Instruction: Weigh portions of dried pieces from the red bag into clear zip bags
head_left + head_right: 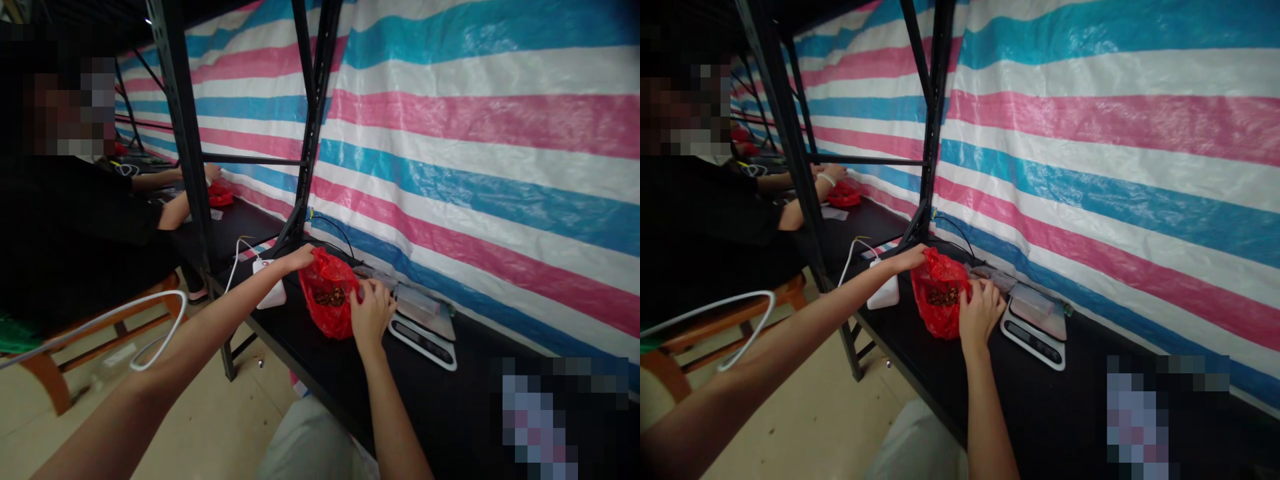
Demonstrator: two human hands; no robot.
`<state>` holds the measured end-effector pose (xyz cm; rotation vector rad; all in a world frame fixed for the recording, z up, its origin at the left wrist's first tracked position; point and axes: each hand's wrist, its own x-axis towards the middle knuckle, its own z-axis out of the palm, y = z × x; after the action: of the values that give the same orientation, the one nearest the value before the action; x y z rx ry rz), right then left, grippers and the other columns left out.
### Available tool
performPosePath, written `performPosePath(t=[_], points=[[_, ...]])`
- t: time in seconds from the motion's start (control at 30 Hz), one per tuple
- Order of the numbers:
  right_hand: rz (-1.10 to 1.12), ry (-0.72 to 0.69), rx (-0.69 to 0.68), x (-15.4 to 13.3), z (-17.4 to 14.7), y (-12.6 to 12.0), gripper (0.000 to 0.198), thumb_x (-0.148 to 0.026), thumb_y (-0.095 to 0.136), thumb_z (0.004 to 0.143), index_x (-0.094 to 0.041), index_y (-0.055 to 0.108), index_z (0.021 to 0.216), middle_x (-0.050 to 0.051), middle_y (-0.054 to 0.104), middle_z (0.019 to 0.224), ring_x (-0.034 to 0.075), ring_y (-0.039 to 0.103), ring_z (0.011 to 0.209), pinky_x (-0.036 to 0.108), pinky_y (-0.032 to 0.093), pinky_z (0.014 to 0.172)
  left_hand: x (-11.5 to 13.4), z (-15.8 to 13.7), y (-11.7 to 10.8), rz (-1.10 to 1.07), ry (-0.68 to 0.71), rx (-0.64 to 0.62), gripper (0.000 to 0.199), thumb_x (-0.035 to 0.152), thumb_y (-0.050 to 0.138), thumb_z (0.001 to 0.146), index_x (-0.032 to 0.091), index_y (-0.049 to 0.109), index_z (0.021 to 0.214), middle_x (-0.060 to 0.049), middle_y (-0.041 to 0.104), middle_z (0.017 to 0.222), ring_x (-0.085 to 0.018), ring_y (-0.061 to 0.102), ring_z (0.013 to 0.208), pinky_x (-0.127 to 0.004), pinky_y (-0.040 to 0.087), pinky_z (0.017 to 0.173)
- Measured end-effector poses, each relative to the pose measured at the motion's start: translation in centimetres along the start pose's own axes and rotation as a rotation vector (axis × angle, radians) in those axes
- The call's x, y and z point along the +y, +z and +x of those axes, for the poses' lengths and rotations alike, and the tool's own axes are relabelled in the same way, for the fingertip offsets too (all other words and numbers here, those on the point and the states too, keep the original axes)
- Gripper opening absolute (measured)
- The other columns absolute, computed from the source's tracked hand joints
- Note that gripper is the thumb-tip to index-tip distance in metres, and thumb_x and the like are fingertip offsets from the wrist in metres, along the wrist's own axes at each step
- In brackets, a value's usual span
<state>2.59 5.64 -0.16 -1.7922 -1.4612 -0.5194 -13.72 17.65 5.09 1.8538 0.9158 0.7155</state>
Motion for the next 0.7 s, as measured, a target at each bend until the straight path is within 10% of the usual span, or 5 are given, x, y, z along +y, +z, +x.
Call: performPosePath(t=[0.7], points=[[0.089, 0.154, 0.098, 0.0, 0.4, -0.4, 0.018, -0.022, 0.048, 0.077, -0.019, 0.059, 0.090, 0.007, 0.058, 0.097, 0.022, 0.047, 0.095, 0.034, 0.025, 0.080, 0.6, 1.2, 2.8, 0.126, 0.303, -0.001, 0.025, 0.014, 0.055, 0.061, 0.008, 0.059, 0.085, -0.005, 0.062, 0.084, -0.015, 0.057, 0.075, -0.026, 0.046, 0.070]])
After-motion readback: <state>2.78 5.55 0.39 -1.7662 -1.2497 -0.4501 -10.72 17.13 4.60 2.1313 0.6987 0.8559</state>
